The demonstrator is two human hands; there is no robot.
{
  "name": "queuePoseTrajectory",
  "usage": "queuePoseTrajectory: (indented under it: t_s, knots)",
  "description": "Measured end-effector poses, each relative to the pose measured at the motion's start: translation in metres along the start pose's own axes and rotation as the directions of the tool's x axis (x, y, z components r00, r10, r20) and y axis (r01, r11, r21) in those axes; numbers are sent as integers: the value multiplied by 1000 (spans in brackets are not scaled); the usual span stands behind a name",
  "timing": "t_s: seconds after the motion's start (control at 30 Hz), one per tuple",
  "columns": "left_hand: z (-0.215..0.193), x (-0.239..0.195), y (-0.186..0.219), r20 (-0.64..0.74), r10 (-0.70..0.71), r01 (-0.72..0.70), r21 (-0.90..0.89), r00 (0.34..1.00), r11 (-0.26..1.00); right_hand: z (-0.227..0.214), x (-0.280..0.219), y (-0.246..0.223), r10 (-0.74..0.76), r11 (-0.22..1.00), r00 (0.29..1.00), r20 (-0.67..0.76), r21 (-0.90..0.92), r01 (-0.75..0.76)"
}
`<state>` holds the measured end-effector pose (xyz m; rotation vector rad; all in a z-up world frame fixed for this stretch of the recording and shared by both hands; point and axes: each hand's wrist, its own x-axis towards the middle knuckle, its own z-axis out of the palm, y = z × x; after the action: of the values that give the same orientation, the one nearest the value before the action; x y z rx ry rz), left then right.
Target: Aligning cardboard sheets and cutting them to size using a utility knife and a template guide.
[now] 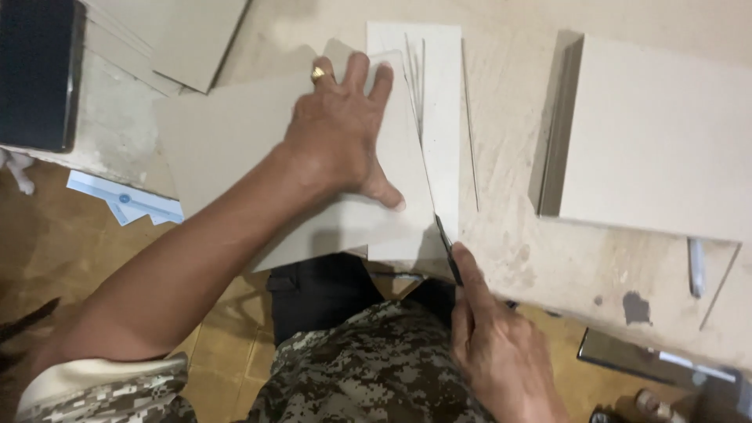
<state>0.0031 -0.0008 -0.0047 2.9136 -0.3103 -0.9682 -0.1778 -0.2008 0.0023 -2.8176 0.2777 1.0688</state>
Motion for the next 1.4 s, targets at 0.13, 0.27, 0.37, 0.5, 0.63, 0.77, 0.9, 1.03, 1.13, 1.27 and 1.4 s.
queuePoseTrajectory:
  t_s: [0.13, 0.27, 0.37, 0.5, 0.63, 0.77, 0.9, 1.03, 1.13, 1.27, 1.4]
  knots:
    - [1, -2, -2, -86, 24, -27, -38, 996, 999, 0, 1, 8, -114, 986, 987, -116, 107, 126]
    - [6, 0, -5, -114, 46, -52, -50, 992, 997, 16, 6, 33, -161, 946, 903, -397, 198, 255]
    - [3, -2, -2, -94, 27, -29, -24, 995, 999, 26, 9, 58, -66, 910, 836, -545, 310, 274]
    - [-2, -7, -2, -126, 62, -70, -58, 990, 996, 9, 26, 30, -194, 855, 881, -432, 365, 368]
    - [0, -15, -1, -110, 100, -108, -70, 989, 992, -1, 51, 8, -422, 741, 746, -515, 278, 611]
    - [-7, -15, 2, -24, 114, -113, 30, 993, 993, -2, 71, 0, -455, 772, 712, -534, 162, 615]
    - [-10, -13, 1, 25, 113, -113, -7, 993, 994, -12, 69, -12, -405, 817, 766, -499, 178, 548]
    - [-11, -12, 1, 16, 119, -119, -1, 993, 993, -24, 61, -24, -330, 882, 853, -404, 189, 430]
    - [-8, -14, -1, -14, 135, -135, 13, 991, 991, -35, 56, -37, -268, 937, 920, -287, 146, 318]
    - [-8, -20, -1, -27, 171, -171, -19, 985, 985, -39, 54, -45, -215, 976, 948, -236, -5, 220]
    - [-10, -19, 0, -1, 144, -144, 48, 990, 988, -38, 45, -42, -177, 983, 963, -204, 0, 181]
